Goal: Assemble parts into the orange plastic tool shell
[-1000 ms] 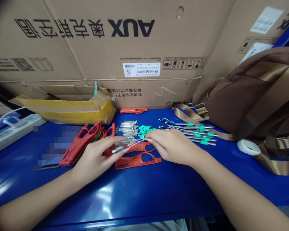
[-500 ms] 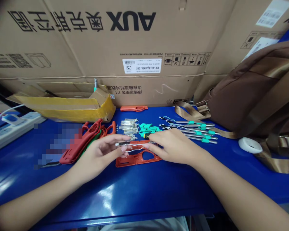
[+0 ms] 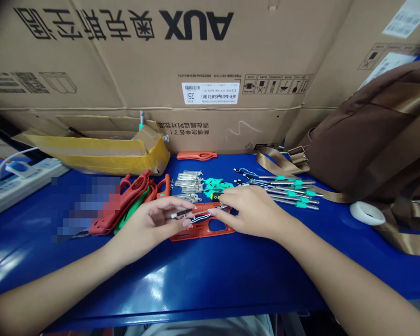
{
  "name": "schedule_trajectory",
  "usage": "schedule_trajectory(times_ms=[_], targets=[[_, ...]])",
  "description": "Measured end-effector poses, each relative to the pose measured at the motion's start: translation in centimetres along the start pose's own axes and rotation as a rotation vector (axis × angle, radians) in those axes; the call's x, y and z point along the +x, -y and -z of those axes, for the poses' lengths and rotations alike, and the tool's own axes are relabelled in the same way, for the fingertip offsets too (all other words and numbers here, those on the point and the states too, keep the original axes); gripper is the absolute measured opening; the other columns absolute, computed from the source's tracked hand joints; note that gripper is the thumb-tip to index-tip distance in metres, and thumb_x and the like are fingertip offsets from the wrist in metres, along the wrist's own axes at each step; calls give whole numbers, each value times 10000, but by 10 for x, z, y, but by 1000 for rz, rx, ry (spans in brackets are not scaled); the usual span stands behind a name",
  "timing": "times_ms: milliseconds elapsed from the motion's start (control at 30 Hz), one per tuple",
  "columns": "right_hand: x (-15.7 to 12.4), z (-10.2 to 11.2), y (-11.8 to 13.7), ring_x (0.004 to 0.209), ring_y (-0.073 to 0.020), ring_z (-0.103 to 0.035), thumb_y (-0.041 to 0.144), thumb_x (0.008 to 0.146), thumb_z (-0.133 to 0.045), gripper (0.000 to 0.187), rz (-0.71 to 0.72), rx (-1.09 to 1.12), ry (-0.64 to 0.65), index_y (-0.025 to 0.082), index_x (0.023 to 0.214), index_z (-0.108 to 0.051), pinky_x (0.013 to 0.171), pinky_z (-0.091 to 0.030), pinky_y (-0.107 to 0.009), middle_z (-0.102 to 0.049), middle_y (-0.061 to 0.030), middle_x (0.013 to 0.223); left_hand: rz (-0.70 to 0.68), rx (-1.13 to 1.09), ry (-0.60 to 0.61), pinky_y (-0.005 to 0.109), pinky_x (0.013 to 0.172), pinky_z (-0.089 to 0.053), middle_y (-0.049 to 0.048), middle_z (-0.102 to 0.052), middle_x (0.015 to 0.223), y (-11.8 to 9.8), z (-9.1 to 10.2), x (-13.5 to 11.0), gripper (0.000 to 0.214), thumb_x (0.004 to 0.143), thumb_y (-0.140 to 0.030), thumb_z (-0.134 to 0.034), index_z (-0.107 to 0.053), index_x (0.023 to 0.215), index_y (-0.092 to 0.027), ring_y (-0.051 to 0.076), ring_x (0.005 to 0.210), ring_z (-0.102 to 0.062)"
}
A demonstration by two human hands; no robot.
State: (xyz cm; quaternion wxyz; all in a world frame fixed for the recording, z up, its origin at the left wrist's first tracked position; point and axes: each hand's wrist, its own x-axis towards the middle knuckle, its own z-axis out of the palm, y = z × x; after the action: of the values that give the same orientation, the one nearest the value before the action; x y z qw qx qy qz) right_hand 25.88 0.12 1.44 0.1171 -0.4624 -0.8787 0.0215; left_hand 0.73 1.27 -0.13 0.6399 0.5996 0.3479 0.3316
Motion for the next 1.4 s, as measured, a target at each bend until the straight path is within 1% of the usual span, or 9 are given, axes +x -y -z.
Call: schedule_trajectory(times_ms=[233, 433, 667, 833, 967, 1100, 1167, 1300, 1400], targets=[[-1, 0, 0, 632, -135, -510, 498, 1007, -455, 434, 20, -18, -10, 192, 717, -559, 611, -283, -288, -594, -2, 692, -44, 75, -36, 241, 832, -568, 20, -728, 1014, 5, 1, 2, 263, 772, -182, -782, -718, 1027, -172, 116, 870, -692], [0, -1, -1, 678, -145, -555, 499, 1017, -440, 432, 29, -13, -1, 188, 762, -596, 631, -308, -285, -623, -16, 736, 5, -19, -7, 252, 799, -598, 7, -740, 936, 4, 2, 4, 222, 814, -217, -754, -702, 1024, -169, 119, 796, -727], [1, 0, 0, 655, -142, -549, 508, 1011, -453, 442, 30, 15, 17, 187, 745, -598, 619, -317, -285, -624, -19, 728, -20, 86, -49, 235, 772, -600, 15, -750, 936, 5, 3, 3, 203, 829, -217, -741, -706, 1022, -162, 120, 775, -728], [-5, 11, -2, 793, -149, -608, 411, 998, -506, 220, 18, 250, 114, 226, 1006, -627, 714, -409, -268, -691, -13, 924, -29, 139, -24, 268, 771, -609, 43, -752, 990, 7, 3, 2, 228, 855, -261, -716, -704, 1057, -157, 145, 794, -735], [-10, 24, -9, 810, -156, -602, 332, 978, -517, 140, -77, 351, 209, 231, 1031, -598, 714, -439, -271, -683, -20, 961, -138, 345, 12, 291, 780, -605, 61, -756, 1038, 8, 1, 0, 201, 881, -251, -689, -722, 1060, -167, 177, 876, -733], [-11, 28, -18, 819, -168, -602, 315, 958, -540, 125, -71, 357, 314, 224, 977, -622, 700, -440, -281, -679, -29, 966, -344, 635, 54, 280, 821, -578, 49, -755, 1045, 9, 1, -4, 196, 895, -182, -673, -731, 1082, -183, 159, 900, -707], [-11, 27, -20, 851, -172, -607, 278, 936, -561, 89, -68, 365, 361, 221, 950, -627, 724, -448, -285, -677, -30, 980, -400, 714, 82, 284, 865, -567, 49, -749, 1045, 10, 2, -5, 207, 918, -162, -646, -720, 1109, -183, 156, 929, -700], [-14, 25, -22, 814, -166, -604, 202, 892, -585, 47, -96, 343, 438, 222, 882, -627, 712, -447, -282, -671, -19, 927, -361, 785, 162, 273, 820, -574, 56, -717, 1037, 10, 2, -5, 231, 945, -153, -599, -702, 1149, -185, 148, 889, -689], [-15, 26, -21, 781, -160, -598, 168, 864, -603, 65, -107, 333, 450, 228, 865, -628, 683, -432, -271, -668, -9, 892, -332, 810, 183, 277, 808, -575, 49, -685, 1023, 11, 1, -5, 236, 925, -164, -632, -695, 1151, -196, 146, 859, -668]])
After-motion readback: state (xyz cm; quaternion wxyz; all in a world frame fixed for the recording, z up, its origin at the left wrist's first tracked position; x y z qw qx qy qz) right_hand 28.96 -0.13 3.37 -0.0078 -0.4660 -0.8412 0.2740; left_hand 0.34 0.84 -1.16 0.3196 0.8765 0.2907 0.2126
